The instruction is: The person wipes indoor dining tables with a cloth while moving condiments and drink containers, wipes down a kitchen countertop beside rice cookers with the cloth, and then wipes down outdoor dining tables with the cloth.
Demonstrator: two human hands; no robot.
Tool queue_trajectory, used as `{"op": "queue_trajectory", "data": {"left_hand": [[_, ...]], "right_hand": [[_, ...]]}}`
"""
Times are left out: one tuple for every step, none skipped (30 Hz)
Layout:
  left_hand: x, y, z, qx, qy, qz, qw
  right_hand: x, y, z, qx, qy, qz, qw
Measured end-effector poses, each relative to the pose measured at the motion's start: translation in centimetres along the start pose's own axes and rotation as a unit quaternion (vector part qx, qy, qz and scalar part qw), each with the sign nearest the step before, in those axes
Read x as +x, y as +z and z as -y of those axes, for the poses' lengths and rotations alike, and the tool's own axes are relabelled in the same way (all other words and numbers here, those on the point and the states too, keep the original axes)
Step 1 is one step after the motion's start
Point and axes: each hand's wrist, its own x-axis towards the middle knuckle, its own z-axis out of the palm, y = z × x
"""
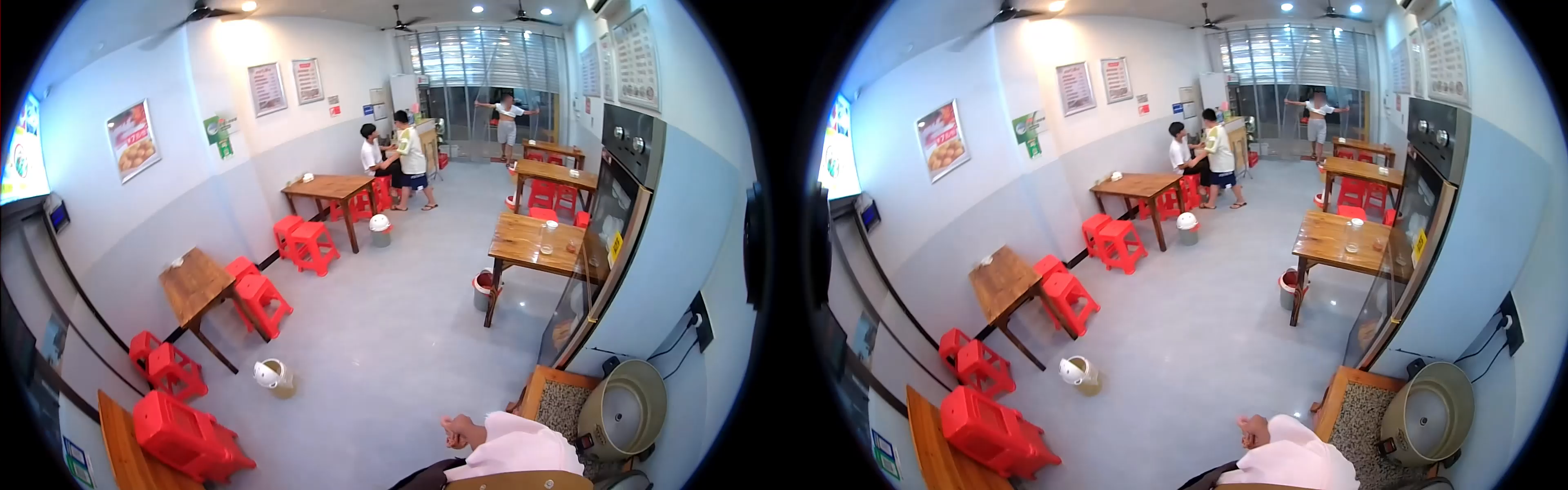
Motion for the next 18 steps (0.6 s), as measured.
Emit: {"op": "queue_trajectory", "data": {"left_hand": [[1.0, 0.2, -1.4, -0.001, 0.014, 0.003, 1.0], [2.0, 0.4, -2.6, -0.004, 0.022, 0.004, 1.0], [2.8, 0.7, -3.5, -0.003, 0.033, 0.008, 0.999], [3.4, 1.0, -4.3, -0.005, 0.039, 0.011, 0.999], [3.7, 1.3, -4.8, -0.004, 0.042, 0.013, 0.999], [4.0, 1.5, -5.3, -0.003, 0.046, 0.017, 0.999], [4.1, 1.8, -5.9, -0.004, 0.049, 0.02, 0.999], [4.4, 1.9, -6.4, -0.004, 0.051, 0.023, 0.998], [4.3, 2.0, -6.8, -0.003, 0.051, 0.025, 0.998], [4.2, 2.0, -7.1, 0.0, 0.05, 0.026, 0.998], [4.1, 2.0, -7.4, -0.002, 0.048, 0.027, 0.998], [4.0, 2.0, -7.6, -0.001, 0.046, 0.027, 0.999], [3.8, 2.0, -7.7, 0.0, 0.043, 0.027, 0.999], [3.7, 2.2, -7.7, 0.002, 0.041, 0.028, 0.999], [3.3, 2.3, -7.6, 0.001, 0.038, 0.028, 0.999], [3.3, 2.5, -7.6, 0.002, 0.036, 0.027, 0.999], [3.0, 2.7, -7.5, 0.002, 0.033, 0.025, 0.999], [3.0, 2.7, -7.4, 0.001, 0.032, 0.027, 0.999]], "right_hand": [[0.7, -1.0, -0.8, 0.036, 0.034, -0.007, 0.999], [0.2, -1.9, -1.8, 0.07, 0.026, -0.005, 0.997], [-0.1, -2.9, -2.9, 0.103, 0.018, -0.002, 0.994], [-0.6, -3.7, -4.1, 0.086, -0.014, -0.026, 0.996], [-0.9, -4.1, -5.0, 0.083, -0.013, -0.043, 0.996], [-1.3, -4.5, -5.9, 0.08, -0.013, -0.059, 0.995], [-1.4, -4.7, -6.5, 0.093, 0.018, -0.07, 0.993], [-1.5, -4.8, -7.2, 0.106, 0.048, -0.079, 0.99], [-1.4, -5.2, -8.1, 0.094, 0.034, -0.06, 0.993], [-0.1, -5.6, -10.0, 0.083, 0.02, -0.039, 0.996], [0.9, -5.8, -11.2, 0.07, 0.006, -0.018, 0.997], [0.3, -6.0, -11.1, 0.081, 0.002, -0.021, 0.996], [-0.4, -6.1, -11.0, 0.093, -0.002, -0.024, 0.995], [-1.0, -6.1, -10.2, 0.104, -0.006, -0.027, 0.994], [-1.2, -6.0, -8.8, 0.111, 0.019, -0.042, 0.993], [-1.4, -5.7, -7.4, 0.119, 0.043, -0.058, 0.99], [-1.5, -5.5, -6.3, 0.125, 0.067, -0.075, 0.987], [-1.1, -5.4, -5.6, 0.087, 0.069, -0.081, 0.991]]}}
